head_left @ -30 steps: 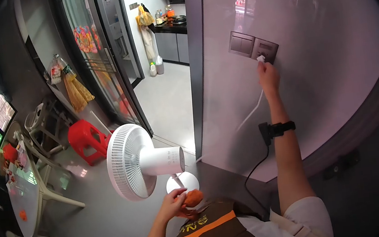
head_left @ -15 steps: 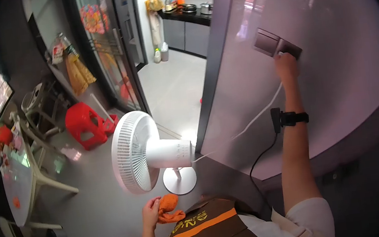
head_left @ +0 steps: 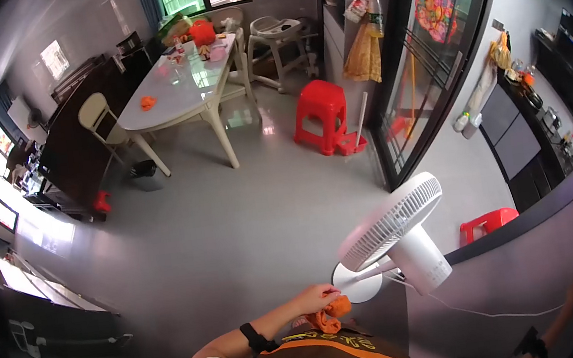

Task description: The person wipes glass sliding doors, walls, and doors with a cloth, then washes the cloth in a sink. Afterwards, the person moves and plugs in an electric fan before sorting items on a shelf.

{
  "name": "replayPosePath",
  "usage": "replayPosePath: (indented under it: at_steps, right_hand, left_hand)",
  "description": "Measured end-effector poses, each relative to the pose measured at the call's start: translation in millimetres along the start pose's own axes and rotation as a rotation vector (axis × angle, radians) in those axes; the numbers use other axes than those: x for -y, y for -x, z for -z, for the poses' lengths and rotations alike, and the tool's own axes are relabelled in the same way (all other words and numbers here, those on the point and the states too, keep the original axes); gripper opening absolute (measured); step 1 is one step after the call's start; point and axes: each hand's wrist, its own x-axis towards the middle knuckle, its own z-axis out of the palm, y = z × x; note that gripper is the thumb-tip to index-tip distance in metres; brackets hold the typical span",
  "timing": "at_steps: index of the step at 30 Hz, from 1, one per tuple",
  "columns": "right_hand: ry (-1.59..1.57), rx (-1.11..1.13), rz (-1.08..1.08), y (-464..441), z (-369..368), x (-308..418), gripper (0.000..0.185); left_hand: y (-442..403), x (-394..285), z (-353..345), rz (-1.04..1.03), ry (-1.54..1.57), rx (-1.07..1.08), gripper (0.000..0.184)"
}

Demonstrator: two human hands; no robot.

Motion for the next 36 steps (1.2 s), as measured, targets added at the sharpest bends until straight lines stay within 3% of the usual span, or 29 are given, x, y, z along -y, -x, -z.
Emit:
replayPosePath:
  at_steps: [7, 9, 11, 14, 17, 18, 20, 24, 26, 27, 30, 33, 36]
  right_hand:
    - [0.107, -0.048, 0.007, 21, 9, 9, 0.042]
    - [0.142, -0.084, 0.008, 38, 28, 24, 0.043]
    - [0.122, -0.219, -0.020, 57, 54, 45, 0.043]
    - [0.021, -0.612, -0.213, 124, 171, 165, 0.040]
    - [-0.483, -0.817, 0.054, 142, 167, 227, 0.044]
    - [-0.502, -0.812, 0.062, 149, 170, 255, 0.044]
    - [-0.838, -0.683, 0.121, 162, 186, 314, 0.042]
    - [-1.068, -0.546, 0.343, 156, 217, 416, 0.037]
    - [-1.245, -0.264, 0.622, 140, 242, 468, 0.033]
    - [-1.278, -0.180, 0.586, 140, 263, 503, 0.031]
    - [-1.073, -0.066, 0.755, 138, 302, 567, 0.032]
    - [-0.926, 0.034, 0.849, 140, 323, 606, 0.032]
    - [-0.926, 0.156, 0.678, 155, 341, 627, 0.029]
  left_hand:
    - [-2, 39, 29, -0.061, 0.127, -0.027, 0.037]
    - [13, 20, 62, 0.090, -0.005, -0.050, 0.037]
    - [20, 27, 87, 0.087, -0.026, -0.063, 0.041]
    - [8, 42, 128, 0.123, 0.068, -0.112, 0.047]
    - [-15, 42, 173, 0.203, 0.229, -0.156, 0.048]
    - [-25, 42, 187, 0.233, 0.276, -0.155, 0.049]
    - [-45, 54, 211, 0.199, 0.274, -0.229, 0.042]
    - [-76, 44, 279, 0.404, 0.204, -0.263, 0.035]
    - [-89, 40, 307, 0.305, 0.289, -0.373, 0.030]
    - [-96, 45, 322, 0.291, 0.287, -0.380, 0.030]
    - [-136, 49, 352, 0.278, 0.373, -0.437, 0.027]
    - [-182, 40, 382, 0.266, 0.058, -0.426, 0.025]
    - [-247, 12, 412, 0.178, -0.199, -0.251, 0.023]
